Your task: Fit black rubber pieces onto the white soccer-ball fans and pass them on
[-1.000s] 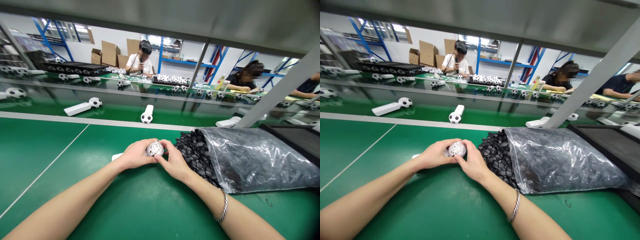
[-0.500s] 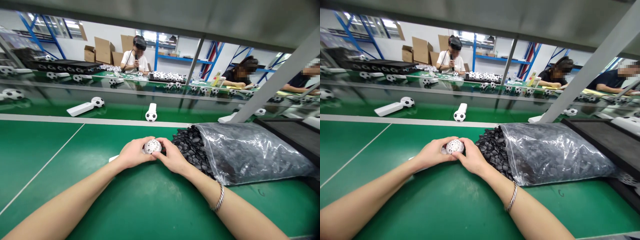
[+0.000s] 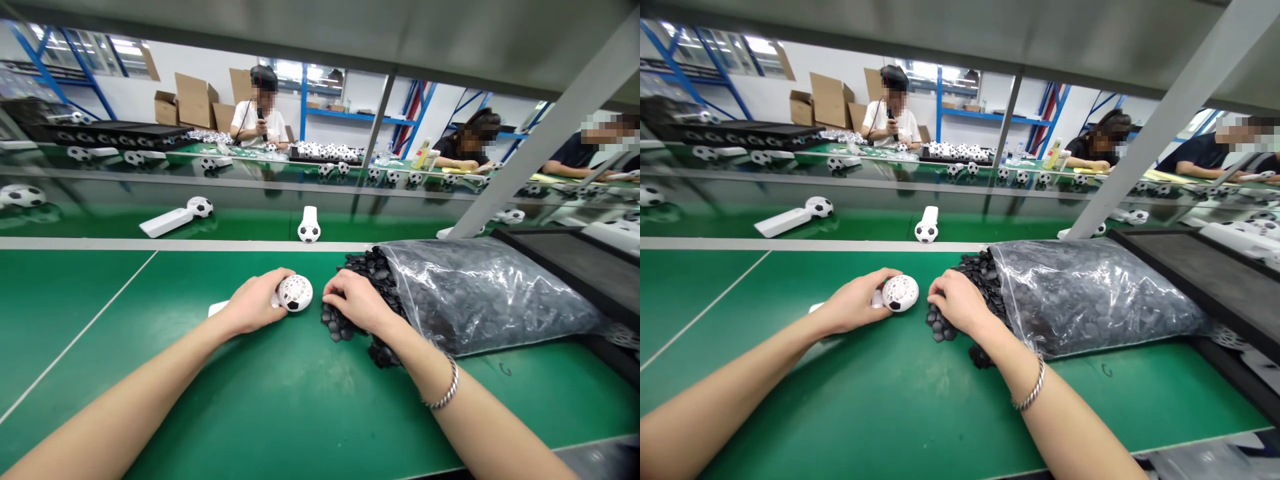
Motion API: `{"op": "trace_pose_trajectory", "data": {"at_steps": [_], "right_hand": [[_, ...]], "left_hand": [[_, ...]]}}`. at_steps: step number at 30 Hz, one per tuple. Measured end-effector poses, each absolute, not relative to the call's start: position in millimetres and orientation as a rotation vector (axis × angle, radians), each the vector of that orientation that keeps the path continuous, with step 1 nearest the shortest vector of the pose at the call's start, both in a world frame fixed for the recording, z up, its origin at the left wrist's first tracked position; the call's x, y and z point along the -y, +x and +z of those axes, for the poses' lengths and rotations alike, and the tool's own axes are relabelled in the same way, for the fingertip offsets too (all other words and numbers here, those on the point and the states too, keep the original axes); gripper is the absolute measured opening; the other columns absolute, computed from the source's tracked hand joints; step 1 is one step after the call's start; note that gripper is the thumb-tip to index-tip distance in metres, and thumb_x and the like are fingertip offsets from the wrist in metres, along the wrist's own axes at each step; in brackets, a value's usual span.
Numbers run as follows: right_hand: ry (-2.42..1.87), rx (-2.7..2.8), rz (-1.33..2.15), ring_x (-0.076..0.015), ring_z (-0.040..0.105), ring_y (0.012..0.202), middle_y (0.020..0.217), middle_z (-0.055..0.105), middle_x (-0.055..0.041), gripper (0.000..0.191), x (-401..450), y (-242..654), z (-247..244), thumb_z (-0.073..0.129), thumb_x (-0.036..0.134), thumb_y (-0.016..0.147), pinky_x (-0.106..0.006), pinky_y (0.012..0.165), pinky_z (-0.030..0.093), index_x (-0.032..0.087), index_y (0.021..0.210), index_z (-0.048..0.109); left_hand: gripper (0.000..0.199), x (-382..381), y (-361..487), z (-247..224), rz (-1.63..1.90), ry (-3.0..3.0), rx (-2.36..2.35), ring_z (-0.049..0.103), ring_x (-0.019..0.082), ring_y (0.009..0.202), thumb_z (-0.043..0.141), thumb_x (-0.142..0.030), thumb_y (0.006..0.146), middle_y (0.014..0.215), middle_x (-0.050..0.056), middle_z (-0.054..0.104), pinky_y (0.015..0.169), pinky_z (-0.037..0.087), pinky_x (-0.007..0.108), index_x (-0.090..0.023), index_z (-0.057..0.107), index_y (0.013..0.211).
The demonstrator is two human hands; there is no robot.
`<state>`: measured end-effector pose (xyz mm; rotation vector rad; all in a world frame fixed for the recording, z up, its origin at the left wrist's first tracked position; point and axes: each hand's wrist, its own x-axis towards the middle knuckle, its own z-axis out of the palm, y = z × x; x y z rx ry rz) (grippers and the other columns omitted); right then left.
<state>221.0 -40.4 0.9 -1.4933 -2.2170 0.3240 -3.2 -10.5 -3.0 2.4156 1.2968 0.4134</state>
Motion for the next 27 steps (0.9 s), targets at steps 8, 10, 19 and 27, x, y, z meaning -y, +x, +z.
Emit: {"op": "trace_pose_trajectory", "data": {"at_steps": [8,10,19,27], "right_hand": [[-1.712,2.340,0.307,-0.0186,0.051,0.086,0.085,0.058,-0.0037,0.004,45.5,210.7,-1.3,0.062,0.024,0.074,-0.028,0.071,0.039,0.021,0.078,0.062],[-1.666,2.350,0.323,-0.0169,0.050,0.084,0.082,0.058,-0.0024,0.004,47.0,210.6,0.6,0.062,0.020,0.074,-0.026,0.070,0.039,0.020,0.076,0.059],[-1.524,2.342,0.435,-0.0135,0.053,0.079,0.082,0.059,-0.0018,0.012,47.1,217.3,-2.1,0.049,0.015,0.081,-0.024,0.073,0.039,0.020,0.081,0.060],[-1.628,2.230,0.274,-0.0151,0.054,0.085,0.090,0.057,-0.0034,0.013,47.7,221.6,6.5,0.048,0.018,0.082,-0.025,0.074,0.041,0.020,0.083,0.061]], "left_hand": [[0.065,9.4,-2.6,-7.0,0.442,2.640,-1.274,0.044,0.022,0.091,0.043,-0.006,0.066,0.098,0.002,0.053,0.081,0.036,0.036,-0.033,0.040,0.125],[0.066,9.0,-2.6,-7.7,0.452,2.650,-1.272,0.044,0.021,0.091,0.042,-0.005,0.066,0.097,0.003,0.053,0.082,0.036,0.037,-0.033,0.039,0.126],[0.070,3.8,-5.0,-11.4,0.446,2.703,-1.249,0.042,0.020,0.107,0.035,0.002,0.066,0.106,0.001,0.055,0.098,0.021,0.047,-0.032,0.037,0.127],[0.069,3.7,-4.0,-11.4,0.425,2.676,-1.256,0.042,0.021,0.108,0.034,0.002,0.067,0.111,0.002,0.056,0.097,0.025,0.046,-0.031,0.037,0.127]]}}
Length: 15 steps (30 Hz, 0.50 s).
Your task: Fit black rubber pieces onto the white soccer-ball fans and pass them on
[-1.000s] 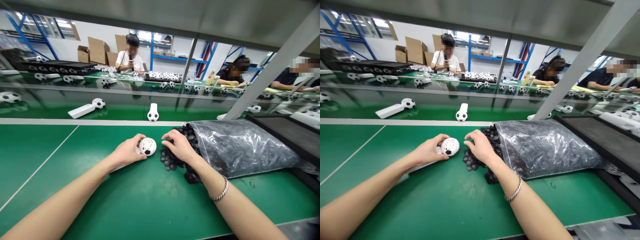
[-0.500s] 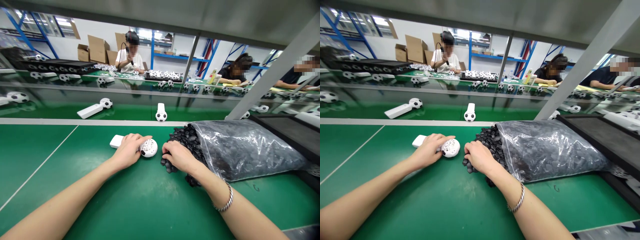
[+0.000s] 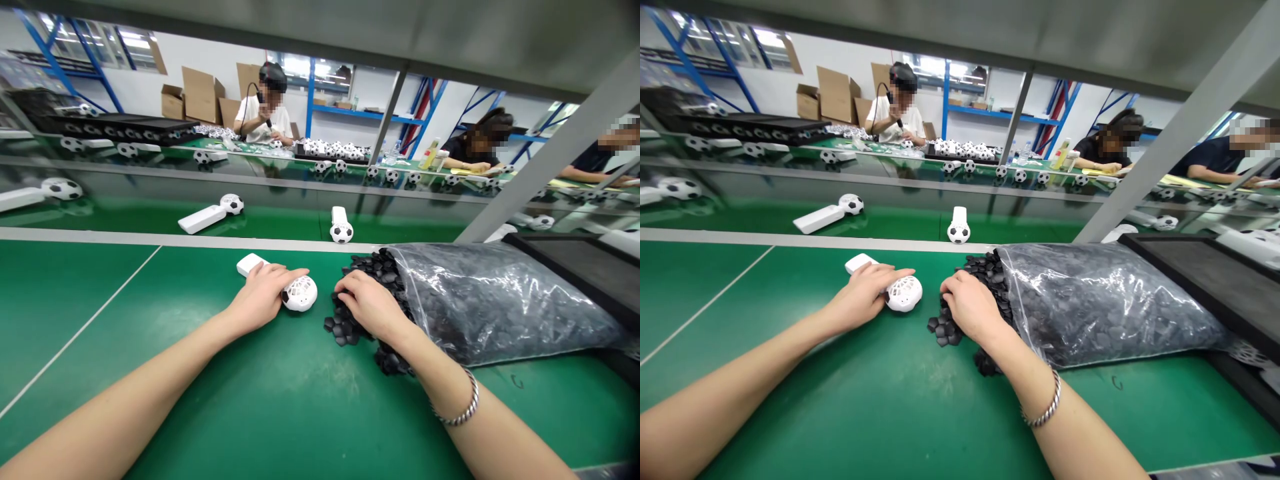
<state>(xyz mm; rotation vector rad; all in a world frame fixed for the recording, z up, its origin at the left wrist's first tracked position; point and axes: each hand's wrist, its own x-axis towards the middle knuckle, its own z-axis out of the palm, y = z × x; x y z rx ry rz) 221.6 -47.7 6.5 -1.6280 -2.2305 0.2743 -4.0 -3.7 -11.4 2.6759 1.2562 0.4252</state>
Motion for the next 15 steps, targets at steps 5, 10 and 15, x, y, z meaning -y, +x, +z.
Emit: {"op": "trace_pose_trajectory", "data": {"at_steps": [5,10,15], "right_hand": [[-1.608,2.346,0.413,-0.0151,0.053,0.077,0.077,0.056,-0.0010,0.004,55.0,216.5,8.9,0.063,0.025,0.073,-0.025,0.069,0.041,0.022,0.075,0.062],[-1.572,2.401,0.469,-0.0160,0.052,0.081,0.079,0.055,-0.0014,0.010,59.7,211.3,4.0,0.068,0.021,0.068,-0.025,0.068,0.040,0.021,0.075,0.061],[-1.429,2.314,0.628,-0.0102,0.052,0.063,0.067,0.055,0.0037,0.008,60.2,210.1,3.2,0.061,0.016,0.073,-0.021,0.060,0.038,0.020,0.072,0.055]], "left_hand": [[0.069,6.0,-4.4,-7.7,0.424,2.639,-1.233,0.040,0.022,0.111,0.038,-0.001,0.066,0.114,0.002,0.054,0.098,0.023,0.047,-0.032,0.036,0.127],[0.071,8.1,-4.9,-4.5,0.420,2.549,-1.167,0.033,0.029,0.116,0.063,-0.036,0.065,0.121,0.005,0.049,0.099,0.020,0.050,-0.031,0.033,0.130],[0.066,10.6,-1.8,-5.0,0.499,2.494,-1.177,0.037,0.028,0.112,0.063,-0.052,0.064,0.119,0.005,0.051,0.098,0.024,0.047,-0.030,0.043,0.123]]}}
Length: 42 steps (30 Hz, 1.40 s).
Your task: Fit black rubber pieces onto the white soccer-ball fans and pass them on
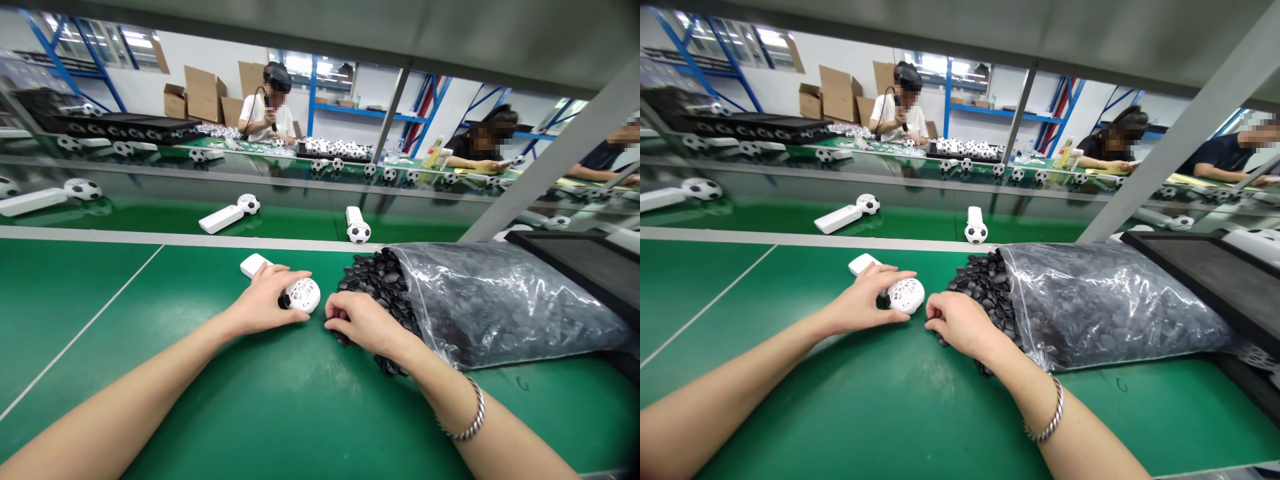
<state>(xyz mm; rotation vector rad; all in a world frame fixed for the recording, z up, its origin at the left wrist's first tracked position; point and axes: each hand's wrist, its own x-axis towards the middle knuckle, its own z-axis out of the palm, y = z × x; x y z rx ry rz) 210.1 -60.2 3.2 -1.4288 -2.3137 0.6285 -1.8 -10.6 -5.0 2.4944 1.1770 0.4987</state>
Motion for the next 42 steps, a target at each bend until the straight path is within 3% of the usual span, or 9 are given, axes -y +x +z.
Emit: {"op": "trace_pose_trajectory", "data": {"at_steps": [3,13,19,23,28,36,42], "right_hand": [[-1.360,2.212,0.699,-0.0089,0.053,0.061,0.067,0.057,0.0044,0.006,60.5,209.9,6.7,0.055,0.017,0.078,-0.021,0.059,0.039,0.021,0.082,0.057],[-1.259,2.135,0.545,-0.0140,0.054,0.088,0.094,0.058,-0.0032,0.024,59.1,209.8,13.2,0.044,0.011,0.083,-0.027,0.078,0.041,0.022,0.102,0.055],[-1.350,1.989,0.620,-0.0128,0.057,0.071,0.078,0.060,0.0003,0.014,57.0,212.1,10.8,0.039,0.018,0.087,-0.026,0.068,0.043,0.022,0.091,0.052],[-1.293,1.939,0.507,-0.0152,0.055,0.083,0.085,0.058,-0.0024,0.009,60.4,207.5,10.4,0.048,0.019,0.083,-0.028,0.075,0.043,0.021,0.085,0.056],[-1.218,1.900,0.814,-0.0115,0.055,0.070,0.077,0.059,0.0006,0.007,65.7,195.6,7.4,0.051,0.019,0.080,-0.023,0.066,0.044,0.020,0.084,0.057],[-1.224,1.871,0.767,-0.0137,0.052,0.088,0.088,0.051,-0.0017,0.001,60.6,187.1,-6.4,0.059,0.018,0.074,-0.028,0.081,0.041,0.020,0.074,0.059],[-1.287,1.757,0.899,-0.0189,0.041,0.114,0.118,0.046,-0.0053,0.015,54.5,186.9,-11.0,0.061,0.022,0.069,-0.032,0.086,0.040,0.020,0.081,0.052]], "left_hand": [[0.067,13.4,0.8,-5.2,0.492,2.493,-1.142,0.036,0.028,0.114,0.064,-0.052,0.064,0.120,0.005,0.051,0.098,0.024,0.046,-0.029,0.043,0.124],[0.065,19.2,5.3,-4.3,0.544,2.485,-1.176,0.040,0.027,0.108,0.064,-0.050,0.065,0.114,0.004,0.056,0.096,0.025,0.045,-0.028,0.044,0.122],[0.065,19.9,4.9,-4.5,0.544,2.480,-1.177,0.039,0.028,0.109,0.065,-0.047,0.064,0.115,0.003,0.055,0.096,0.026,0.045,-0.029,0.044,0.122],[0.065,20.5,5.6,-4.0,0.552,2.485,-1.192,0.040,0.027,0.108,0.065,-0.049,0.063,0.111,0.003,0.056,0.095,0.026,0.044,-0.029,0.044,0.122],[0.065,20.6,4.0,-4.1,0.554,2.467,-1.171,0.039,0.027,0.109,0.065,-0.049,0.063,0.115,0.003,0.055,0.095,0.027,0.044,-0.028,0.045,0.121],[0.064,20.4,4.4,-0.5,0.531,2.422,-1.185,0.037,0.028,0.111,0.063,-0.054,0.064,0.116,0.004,0.055,0.094,0.029,0.044,-0.026,0.048,0.120],[0.059,21.3,6.2,-1.6,0.576,2.350,-1.235,0.037,0.028,0.110,0.065,-0.045,0.063,0.111,0.005,0.055,0.094,0.032,0.042,-0.026,0.051,0.116]]}}
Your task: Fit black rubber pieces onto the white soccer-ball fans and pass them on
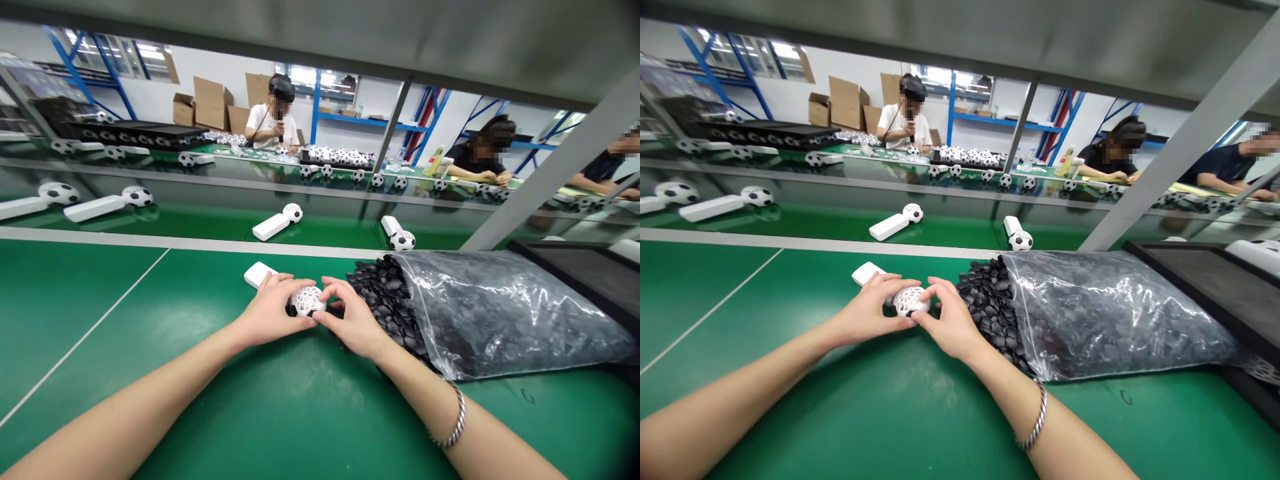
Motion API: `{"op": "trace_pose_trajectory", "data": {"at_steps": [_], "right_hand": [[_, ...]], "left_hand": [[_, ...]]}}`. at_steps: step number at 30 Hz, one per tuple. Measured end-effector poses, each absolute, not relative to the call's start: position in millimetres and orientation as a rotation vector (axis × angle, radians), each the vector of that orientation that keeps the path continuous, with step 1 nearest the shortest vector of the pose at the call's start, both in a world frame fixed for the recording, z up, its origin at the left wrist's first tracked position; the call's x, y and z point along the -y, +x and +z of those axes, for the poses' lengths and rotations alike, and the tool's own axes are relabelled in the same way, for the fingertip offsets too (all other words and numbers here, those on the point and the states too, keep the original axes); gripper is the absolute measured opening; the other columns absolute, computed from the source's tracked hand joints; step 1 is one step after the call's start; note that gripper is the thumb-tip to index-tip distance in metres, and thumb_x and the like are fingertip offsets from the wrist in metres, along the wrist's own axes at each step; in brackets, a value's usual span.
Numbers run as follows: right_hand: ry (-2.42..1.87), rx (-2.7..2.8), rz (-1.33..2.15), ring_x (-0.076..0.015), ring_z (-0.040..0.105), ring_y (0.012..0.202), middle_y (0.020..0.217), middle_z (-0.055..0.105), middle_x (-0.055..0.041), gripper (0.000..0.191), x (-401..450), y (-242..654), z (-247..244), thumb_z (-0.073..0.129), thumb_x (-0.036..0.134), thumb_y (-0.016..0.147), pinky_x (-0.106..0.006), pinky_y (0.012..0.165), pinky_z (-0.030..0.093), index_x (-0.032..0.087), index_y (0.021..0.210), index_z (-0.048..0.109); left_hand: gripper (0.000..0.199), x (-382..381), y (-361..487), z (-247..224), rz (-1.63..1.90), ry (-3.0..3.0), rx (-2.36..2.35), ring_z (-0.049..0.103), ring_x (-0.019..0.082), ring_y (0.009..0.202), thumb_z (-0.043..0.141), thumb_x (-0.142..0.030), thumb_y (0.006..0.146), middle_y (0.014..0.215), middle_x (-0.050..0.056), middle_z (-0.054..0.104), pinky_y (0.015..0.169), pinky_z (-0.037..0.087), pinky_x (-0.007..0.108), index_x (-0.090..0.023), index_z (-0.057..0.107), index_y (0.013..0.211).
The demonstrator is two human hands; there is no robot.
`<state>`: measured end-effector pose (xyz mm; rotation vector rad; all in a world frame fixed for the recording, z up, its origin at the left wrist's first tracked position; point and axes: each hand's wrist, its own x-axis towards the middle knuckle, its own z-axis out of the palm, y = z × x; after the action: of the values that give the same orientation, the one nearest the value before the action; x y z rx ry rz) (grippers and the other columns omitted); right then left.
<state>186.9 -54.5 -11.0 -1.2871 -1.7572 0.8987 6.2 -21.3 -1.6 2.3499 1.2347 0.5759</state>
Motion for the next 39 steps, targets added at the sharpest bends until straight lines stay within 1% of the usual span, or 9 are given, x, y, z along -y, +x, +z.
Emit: {"op": "trace_pose_trajectory", "data": {"at_steps": [4,10,14,16,19,22,25,30,39], "right_hand": [[-1.245,1.659,1.079,-0.0167,0.053,0.099,0.109,0.054,-0.0055,0.029,50.6,184.1,-17.4,0.062,0.023,0.067,-0.032,0.082,0.043,0.020,0.090,0.044],[-1.232,1.691,1.023,-0.0159,0.055,0.091,0.098,0.058,-0.0040,0.027,41.7,192.8,-14.6,0.062,0.028,0.070,-0.027,0.071,0.045,0.019,0.091,0.048],[-1.395,1.750,0.625,-0.0129,0.054,0.075,0.084,0.059,-0.0020,0.012,31.3,216.9,-0.1,0.055,0.029,0.077,-0.027,0.070,0.043,0.018,0.082,0.057],[-1.488,1.837,0.429,-0.0123,0.053,0.071,0.078,0.058,-0.0009,0.008,29.1,226.2,2.4,0.055,0.024,0.077,-0.026,0.069,0.042,0.018,0.075,0.060],[-1.576,2.049,0.347,-0.0133,0.052,0.074,0.077,0.057,-0.0013,0.007,30.6,228.8,-1.3,0.057,0.019,0.075,-0.025,0.071,0.040,0.020,0.072,0.063],[-1.642,2.218,0.310,-0.0157,0.052,0.082,0.082,0.059,-0.0027,0.008,35.1,222.4,-4.8,0.059,0.022,0.075,-0.026,0.074,0.040,0.022,0.076,0.067],[-1.662,2.349,0.271,-0.0176,0.051,0.087,0.085,0.060,-0.0031,0.011,40.9,215.9,-1.5,0.058,0.027,0.077,-0.026,0.075,0.039,0.023,0.083,0.068],[-1.652,2.523,0.133,-0.0191,0.051,0.083,0.083,0.062,-0.0038,0.013,50.7,210.6,3.4,0.055,0.025,0.080,-0.027,0.068,0.039,0.022,0.086,0.066],[-1.592,2.526,0.198,-0.0156,0.052,0.076,0.078,0.058,-0.0015,0.004,55.4,211.4,1.1,0.057,0.018,0.077,-0.024,0.063,0.036,0.019,0.074,0.059]], "left_hand": [[0.054,21.3,8.5,-0.1,0.613,2.275,-1.255,0.041,0.025,0.105,0.069,-0.041,0.059,0.106,0.003,0.056,0.090,0.036,0.039,-0.029,0.055,0.111],[0.054,22.4,9.8,0.1,0.618,2.268,-1.204,0.043,0.025,0.104,0.068,-0.040,0.060,0.105,0.004,0.055,0.089,0.038,0.038,-0.026,0.054,0.111],[0.063,19.4,7.2,-2.9,0.596,2.302,-1.241,0.042,0.028,0.107,0.066,-0.053,0.059,0.110,0.007,0.053,0.092,0.035,0.044,-0.021,0.050,0.111],[0.061,15.9,4.5,-2.2,0.553,2.310,-1.270,0.037,0.031,0.115,0.065,-0.053,0.060,0.114,0.008,0.052,0.098,0.027,0.049,-0.023,0.051,0.111],[0.060,12.4,0.9,1.0,0.431,2.273,-1.253,0.020,0.032,0.129,0.061,-0.049,0.066,0.129,0.009,0.042,0.103,0.017,0.051,-0.026,0.046,0.119],[0.067,14.7,1.4,2.1,0.395,2.194,-1.208,0.008,0.029,0.133,0.060,-0.048,0.067,0.137,0.010,0.032,0.105,0.020,0.046,-0.024,0.038,0.126],[0.067,19.2,4.9,-0.4,0.472,2.154,-1.212,0.003,0.026,0.134,0.061,-0.044,0.067,0.137,0.009,0.032,0.106,0.019,0.043,-0.022,0.037,0.125],[0.062,19.1,5.8,-1.8,0.464,2.115,-1.181,0.008,0.026,0.134,0.062,-0.033,0.066,0.142,0.009,0.024,0.107,0.019,0.042,-0.024,0.039,0.123],[0.060,19.3,5.5,-3.5,0.499,2.113,-1.124,0.013,0.025,0.133,0.064,-0.037,0.065,0.142,0.011,0.022,0.105,0.020,0.042,-0.024,0.042,0.120]]}}
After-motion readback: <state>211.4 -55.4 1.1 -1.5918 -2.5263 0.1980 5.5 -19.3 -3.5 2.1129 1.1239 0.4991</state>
